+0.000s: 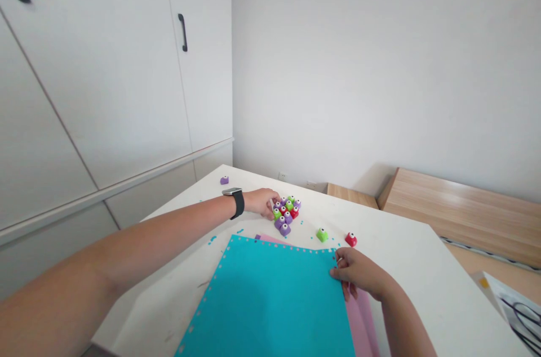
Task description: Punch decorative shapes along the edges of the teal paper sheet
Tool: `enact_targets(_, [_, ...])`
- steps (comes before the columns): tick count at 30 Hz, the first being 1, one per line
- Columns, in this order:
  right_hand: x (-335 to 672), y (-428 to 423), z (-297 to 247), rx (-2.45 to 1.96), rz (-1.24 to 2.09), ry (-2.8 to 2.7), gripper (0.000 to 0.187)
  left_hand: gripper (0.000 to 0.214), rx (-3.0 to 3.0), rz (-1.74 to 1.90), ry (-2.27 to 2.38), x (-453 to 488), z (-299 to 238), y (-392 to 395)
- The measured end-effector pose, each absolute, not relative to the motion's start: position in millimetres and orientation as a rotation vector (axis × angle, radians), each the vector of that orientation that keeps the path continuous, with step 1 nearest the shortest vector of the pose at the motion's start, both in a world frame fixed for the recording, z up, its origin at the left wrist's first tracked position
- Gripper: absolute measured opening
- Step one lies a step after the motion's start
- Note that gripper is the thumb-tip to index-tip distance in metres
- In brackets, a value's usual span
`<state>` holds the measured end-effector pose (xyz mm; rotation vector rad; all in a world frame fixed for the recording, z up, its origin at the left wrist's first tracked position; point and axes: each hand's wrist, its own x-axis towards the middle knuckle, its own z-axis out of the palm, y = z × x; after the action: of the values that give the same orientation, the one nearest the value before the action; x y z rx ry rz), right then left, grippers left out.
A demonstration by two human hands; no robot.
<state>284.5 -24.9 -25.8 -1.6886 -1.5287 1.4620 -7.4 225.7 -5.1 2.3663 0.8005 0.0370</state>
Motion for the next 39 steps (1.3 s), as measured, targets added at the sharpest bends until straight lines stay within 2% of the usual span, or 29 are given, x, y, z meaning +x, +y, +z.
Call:
enact_targets(5, [291.3,-22.7,-22.5,-1.815,1.354,-1.515,0.031,0.079,2.435,0.086,0.830,-13.9,2.6,229.2])
enact_targets(10, [298.1,-8.8,-23.3,-1.943,0.534,-1.552,0.028,0.087,2.496,0.109,0.784,-21.4,4.2,223.8])
enact_targets(12, [293.0,-3.2,-26.1,-1.901,0.337,-1.573,0.029,0.084,2.523,0.119,0.735,-17.3,1.6,218.2])
enact_targets(17, [266.6,6.7,-36.5,-1.855,0.143,-1.708,0.035,0.070,2.604,0.176,0.659,-3.0,-3.8,209.0])
enact_targets(21, [259.7,11.3,-40.2,-1.938,0.073,-1.779,0.029,0.069,2.638,0.205,0.639,-4.1,-0.9,208.3])
enact_targets(24, [266.9,10.4,-38.4,-1.942,-0.039,-1.769,0.031,0.090,2.672,0.263,0.648,-11.4,1.0,209.2])
enact_targets(27, [275.5,8.3,-37.4,-1.980,-0.222,-1.705,0.048,0.126,2.703,0.283,0.631,-12.9,-4.2,210.4])
enact_targets(30, [280.9,8.9,-41.7,-2.031,-0.316,-1.668,0.055,0.138,2.692,0.201,0.595,-1.8,-15.6,209.7])
enact_targets(33, [282.9,12.9,-50.1,-2.042,-0.271,-1.707,0.045,0.129,2.703,0.223,0.519,16.9,-26.5,204.2])
enact_targets(39, [269.2,22.3,-59.6,-2.002,-0.217,-1.783,0.033,0.077,2.841,0.595,0.352,40.3,-32.3,181.0])
